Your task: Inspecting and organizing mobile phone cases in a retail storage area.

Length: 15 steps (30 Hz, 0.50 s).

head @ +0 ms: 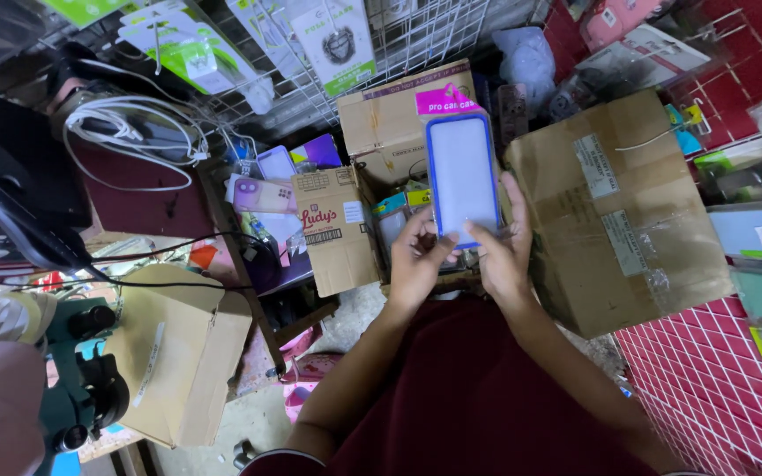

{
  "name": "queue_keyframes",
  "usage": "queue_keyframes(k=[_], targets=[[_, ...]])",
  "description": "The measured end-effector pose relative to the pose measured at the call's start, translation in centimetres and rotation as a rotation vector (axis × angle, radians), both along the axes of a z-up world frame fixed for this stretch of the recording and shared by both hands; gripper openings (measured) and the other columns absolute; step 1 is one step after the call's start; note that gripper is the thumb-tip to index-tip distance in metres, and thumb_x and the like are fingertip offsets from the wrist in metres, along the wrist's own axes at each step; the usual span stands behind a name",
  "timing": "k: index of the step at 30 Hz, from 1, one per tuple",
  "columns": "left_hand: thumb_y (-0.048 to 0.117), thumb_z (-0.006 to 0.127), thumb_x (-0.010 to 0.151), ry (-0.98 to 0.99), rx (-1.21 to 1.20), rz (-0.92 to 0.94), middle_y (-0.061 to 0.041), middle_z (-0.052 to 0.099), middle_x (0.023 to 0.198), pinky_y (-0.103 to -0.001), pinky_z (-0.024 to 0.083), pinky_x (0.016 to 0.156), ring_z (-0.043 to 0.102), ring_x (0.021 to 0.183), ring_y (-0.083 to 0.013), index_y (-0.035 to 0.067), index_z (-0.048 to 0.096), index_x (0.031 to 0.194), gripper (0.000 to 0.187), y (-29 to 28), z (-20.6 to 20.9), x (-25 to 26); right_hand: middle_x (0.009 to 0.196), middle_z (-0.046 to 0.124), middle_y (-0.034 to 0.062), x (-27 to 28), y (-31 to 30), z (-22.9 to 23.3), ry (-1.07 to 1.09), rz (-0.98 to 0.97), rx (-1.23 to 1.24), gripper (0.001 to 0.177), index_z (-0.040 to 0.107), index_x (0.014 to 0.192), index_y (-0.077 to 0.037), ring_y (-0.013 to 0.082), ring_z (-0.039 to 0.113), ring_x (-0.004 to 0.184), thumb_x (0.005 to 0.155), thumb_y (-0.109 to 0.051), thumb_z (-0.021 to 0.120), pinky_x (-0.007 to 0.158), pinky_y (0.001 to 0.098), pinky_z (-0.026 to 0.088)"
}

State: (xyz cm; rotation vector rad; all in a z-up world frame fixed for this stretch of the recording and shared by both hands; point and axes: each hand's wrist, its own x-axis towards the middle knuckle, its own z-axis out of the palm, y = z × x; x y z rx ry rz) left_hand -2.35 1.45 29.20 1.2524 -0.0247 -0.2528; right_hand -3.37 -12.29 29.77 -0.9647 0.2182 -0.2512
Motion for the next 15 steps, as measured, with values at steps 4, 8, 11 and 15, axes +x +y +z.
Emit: queue_keyframes(k=[4, 8, 11, 15], targets=[[-0.003, 0.067, 0.094, 0.033, 0.076, 0.044, -0.005, 0.071, 0.095, -0.027, 0.058, 0.066, 0.068, 0.076, -0.0125, -0.005, 0.060, 0.131, 0.037, 0.1, 0.5, 0.7, 0.149, 0.054, 0.0240, -0.9, -1.7, -3.8, 0.049, -0.058, 0.237, 0.071, 0.031, 0.162, 0.003, 0.0297, 0.064, 0.126, 0.099, -0.009, 0.061, 0.103, 0.0395, 0.056], [-0.003, 0.071, 0.094, -0.071, 0.182, 0.159, -0.005, 0.063, 0.088, -0.026, 0.050, 0.066, 0.059, 0.075, -0.0124, -0.003, 0.062, 0.131, 0.038, -0.3, -0.3, 0.7, 0.120, 0.064, 0.0096, -3.3, -2.2, -4.2, -0.157, -0.239, -0.832, 0.025, 0.059, 0.130, -0.006, 0.0157, 0.062, 0.099, 0.107, -0.006, 0.069, 0.088, 0.0295, 0.052], [-0.001, 0.074, 0.092, -0.286, 0.412, 0.289, -0.008, 0.063, 0.094, -0.029, 0.049, 0.071, 0.058, 0.081, -0.0171, 0.000, 0.064, 0.128, 0.037, -1.1, 2.7, 0.3, 0.125, 0.072, 0.0098, -3.3, -0.7, 2.3, -0.152, -0.100, -1.055, 0.024, 0.067, 0.128, -0.005, 0.0185, 0.070, 0.112, 0.104, -0.009, 0.068, 0.099, 0.0314, 0.055], [0.000, 0.068, 0.093, -0.736, 0.668, 0.356, -0.016, 0.063, 0.114, -0.040, 0.053, 0.088, 0.062, 0.101, -0.0333, 0.004, 0.061, 0.132, 0.040, -1.9, 5.0, -0.9, 0.134, 0.066, 0.0102, -3.0, 0.1, 2.9, -0.181, 0.035, -0.534, 0.036, 0.056, 0.142, 0.004, 0.0165, 0.063, 0.121, 0.109, -0.013, 0.055, 0.108, 0.0299, 0.050]])
